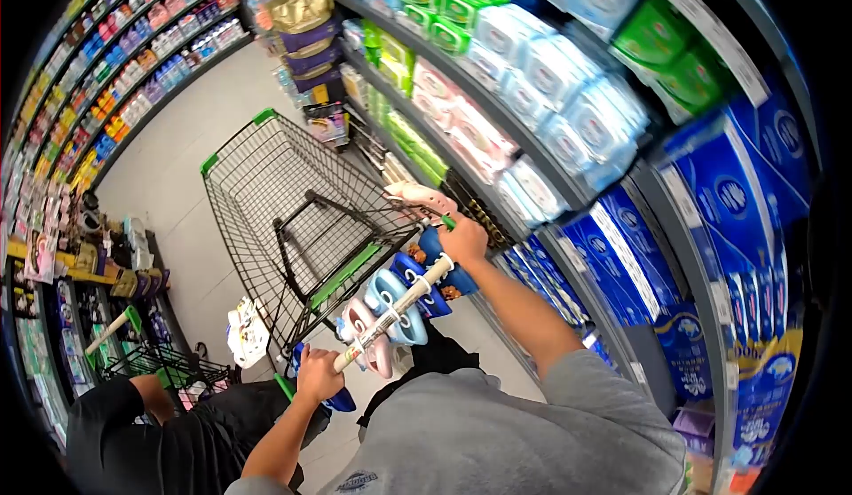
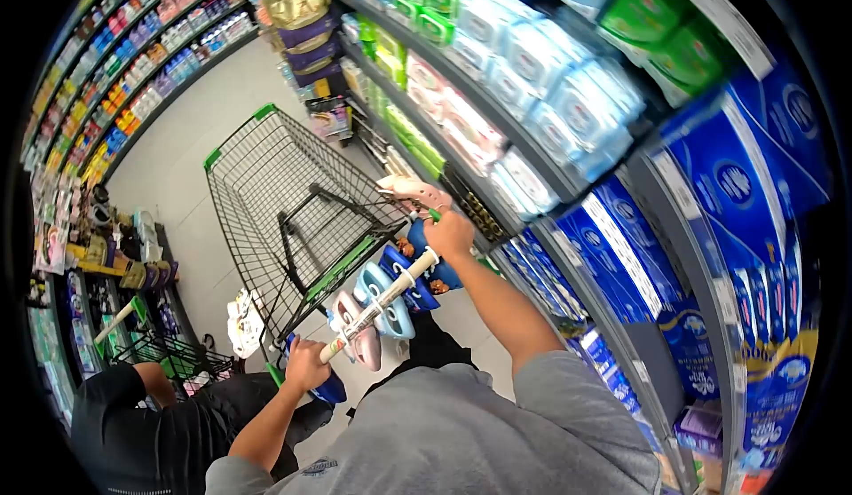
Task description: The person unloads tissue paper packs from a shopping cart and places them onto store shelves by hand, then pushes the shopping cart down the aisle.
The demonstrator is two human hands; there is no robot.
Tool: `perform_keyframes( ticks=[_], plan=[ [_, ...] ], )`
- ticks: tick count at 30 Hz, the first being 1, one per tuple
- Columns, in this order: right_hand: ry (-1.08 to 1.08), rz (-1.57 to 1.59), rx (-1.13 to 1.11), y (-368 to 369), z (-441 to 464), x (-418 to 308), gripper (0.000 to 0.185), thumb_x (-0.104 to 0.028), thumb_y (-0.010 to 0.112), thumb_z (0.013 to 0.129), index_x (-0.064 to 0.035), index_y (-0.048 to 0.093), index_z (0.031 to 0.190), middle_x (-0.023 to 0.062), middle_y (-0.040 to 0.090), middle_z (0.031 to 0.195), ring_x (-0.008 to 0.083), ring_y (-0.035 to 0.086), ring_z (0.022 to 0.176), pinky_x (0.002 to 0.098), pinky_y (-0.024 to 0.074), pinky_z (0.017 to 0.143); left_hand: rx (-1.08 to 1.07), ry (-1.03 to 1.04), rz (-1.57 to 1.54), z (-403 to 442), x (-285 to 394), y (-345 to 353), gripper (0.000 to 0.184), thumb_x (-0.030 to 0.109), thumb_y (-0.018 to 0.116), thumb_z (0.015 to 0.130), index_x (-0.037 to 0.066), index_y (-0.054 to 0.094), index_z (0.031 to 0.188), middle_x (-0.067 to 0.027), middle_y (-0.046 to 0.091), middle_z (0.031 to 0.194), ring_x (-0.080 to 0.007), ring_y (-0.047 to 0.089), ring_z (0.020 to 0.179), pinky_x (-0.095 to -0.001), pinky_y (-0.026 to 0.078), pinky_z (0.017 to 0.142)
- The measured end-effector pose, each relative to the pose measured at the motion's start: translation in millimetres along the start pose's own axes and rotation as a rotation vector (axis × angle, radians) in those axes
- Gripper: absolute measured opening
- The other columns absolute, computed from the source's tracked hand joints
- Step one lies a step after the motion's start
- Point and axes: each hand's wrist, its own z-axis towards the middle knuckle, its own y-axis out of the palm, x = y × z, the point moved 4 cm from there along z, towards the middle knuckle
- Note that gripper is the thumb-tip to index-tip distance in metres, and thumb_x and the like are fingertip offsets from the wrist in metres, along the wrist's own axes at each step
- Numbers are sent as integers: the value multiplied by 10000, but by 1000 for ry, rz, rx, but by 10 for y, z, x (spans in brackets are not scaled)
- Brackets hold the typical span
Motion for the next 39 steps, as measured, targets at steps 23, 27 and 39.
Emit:
perform_keyframes(
  ticks=[23,27,39],
  plan=[
    [-275,-20,-208,1684,2352,-2804,401,-294,573,758,-12,572,1044,220,637,843,374,629,773,445,503,713,207,-222,43,1944,-2196,-1879,298,170,626,588,24,649,848,-178,617,744,-333,597,798,-467,278,1058],
    [-317,-101,-374,2011,2655,-3388,513,-325,548,781,65,508,1113,276,630,856,395,634,800,448,509,733,267,-188,77,2164,-2782,-2250,267,166,636,558,36,650,791,-155,623,722,-316,591,756,-471,323,1025],
    [-184,-149,-615,2768,2992,-5143,524,-400,530,788,23,558,1095,255,621,1000,392,599,958,446,469,846,286,-132,182,2645,-4510,-3670,134,166,633,541,93,642,654,-94,626,659,-279,599,702,-432,392,928]
  ],
)
